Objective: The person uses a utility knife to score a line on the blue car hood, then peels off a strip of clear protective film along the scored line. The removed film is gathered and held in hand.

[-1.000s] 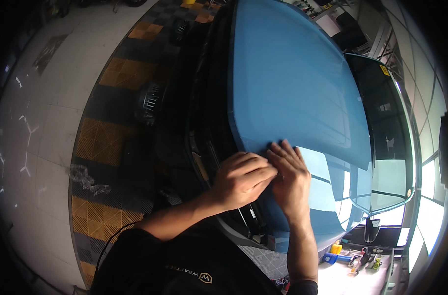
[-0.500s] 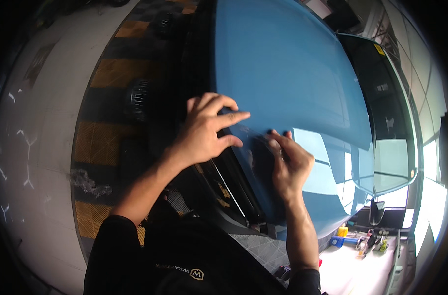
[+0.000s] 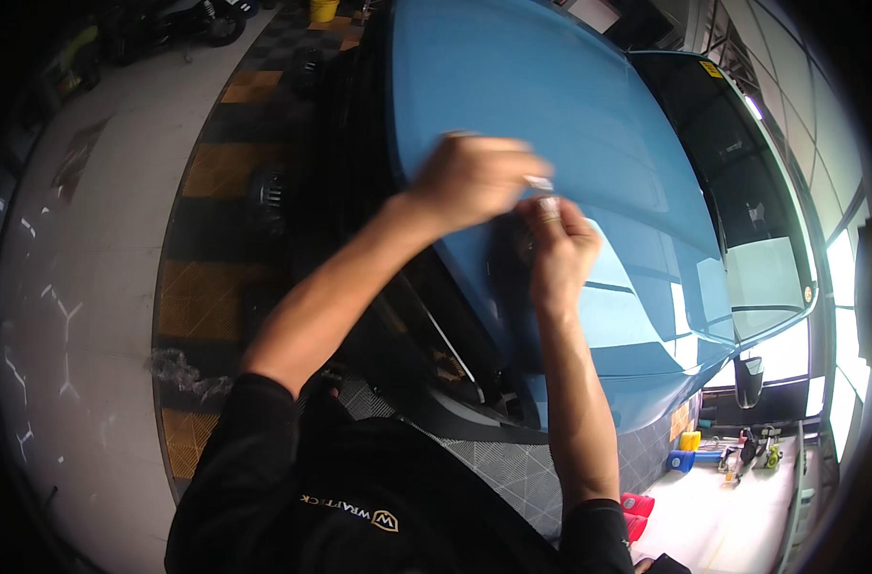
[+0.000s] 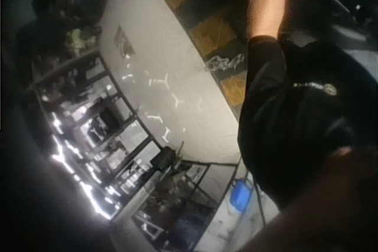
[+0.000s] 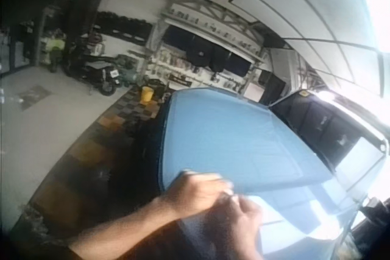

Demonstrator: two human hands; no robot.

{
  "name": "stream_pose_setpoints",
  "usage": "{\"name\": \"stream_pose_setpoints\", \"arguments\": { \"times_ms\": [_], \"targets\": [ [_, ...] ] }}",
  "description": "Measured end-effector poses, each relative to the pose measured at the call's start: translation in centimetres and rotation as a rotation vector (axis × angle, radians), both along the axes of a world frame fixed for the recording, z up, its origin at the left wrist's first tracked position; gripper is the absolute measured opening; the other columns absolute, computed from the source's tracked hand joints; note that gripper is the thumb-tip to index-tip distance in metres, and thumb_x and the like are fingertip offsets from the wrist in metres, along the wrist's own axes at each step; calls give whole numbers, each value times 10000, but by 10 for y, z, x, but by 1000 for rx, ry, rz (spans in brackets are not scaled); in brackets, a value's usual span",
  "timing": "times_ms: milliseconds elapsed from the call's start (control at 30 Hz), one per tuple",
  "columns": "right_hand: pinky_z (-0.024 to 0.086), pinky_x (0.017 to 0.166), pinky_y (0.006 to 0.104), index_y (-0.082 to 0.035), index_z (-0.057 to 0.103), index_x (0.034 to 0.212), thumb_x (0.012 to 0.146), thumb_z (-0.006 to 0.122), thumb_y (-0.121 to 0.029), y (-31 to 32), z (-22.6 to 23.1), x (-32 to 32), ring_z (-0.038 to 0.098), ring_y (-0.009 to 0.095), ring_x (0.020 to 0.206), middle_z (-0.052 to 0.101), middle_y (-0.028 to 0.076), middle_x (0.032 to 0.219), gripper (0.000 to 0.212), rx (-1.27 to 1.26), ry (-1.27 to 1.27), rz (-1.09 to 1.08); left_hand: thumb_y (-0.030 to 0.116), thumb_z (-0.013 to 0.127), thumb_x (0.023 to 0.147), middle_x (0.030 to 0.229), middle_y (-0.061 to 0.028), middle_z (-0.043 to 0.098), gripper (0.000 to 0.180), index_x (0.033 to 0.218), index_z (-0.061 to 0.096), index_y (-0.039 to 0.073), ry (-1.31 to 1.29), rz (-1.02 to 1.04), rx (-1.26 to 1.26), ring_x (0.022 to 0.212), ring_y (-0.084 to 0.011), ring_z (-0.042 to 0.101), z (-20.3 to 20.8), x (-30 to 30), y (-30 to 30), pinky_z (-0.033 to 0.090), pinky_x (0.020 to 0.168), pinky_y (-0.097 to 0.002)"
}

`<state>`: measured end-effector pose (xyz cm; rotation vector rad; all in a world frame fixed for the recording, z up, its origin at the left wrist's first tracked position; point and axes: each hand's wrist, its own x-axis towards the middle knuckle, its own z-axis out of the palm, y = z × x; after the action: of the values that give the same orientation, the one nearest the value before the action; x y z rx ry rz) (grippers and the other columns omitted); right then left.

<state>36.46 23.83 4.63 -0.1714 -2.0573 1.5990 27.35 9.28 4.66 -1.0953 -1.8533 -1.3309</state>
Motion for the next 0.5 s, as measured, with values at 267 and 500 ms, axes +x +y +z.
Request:
{"name": "stream_pose_setpoints", "arguments": {
  "times_ms": [267, 500],
  "targets": [
    [550, 781, 277, 30, 764, 1117, 994, 715, -165, -13, -6, 8, 687, 125, 859, 769, 77, 969, 236, 94, 1, -48, 277, 778, 854, 890, -52, 745, 144, 907, 797, 144, 7, 294, -109, 793, -301, 718, 6, 43, -36, 571, 684, -374],
    [533, 760, 317, 15, 773, 1097, 981, 708, -157, -16, -29, 5, 687, 171, 786, 774, 90, 886, 217, -89, 81, -52, 243, 826, 849, 1031, -150, 735, 427, 1213, 720, 45, -617, 85, -111, 911, -292, 710, -45, 106, -57, 569, 813, -391]
  ]
}}
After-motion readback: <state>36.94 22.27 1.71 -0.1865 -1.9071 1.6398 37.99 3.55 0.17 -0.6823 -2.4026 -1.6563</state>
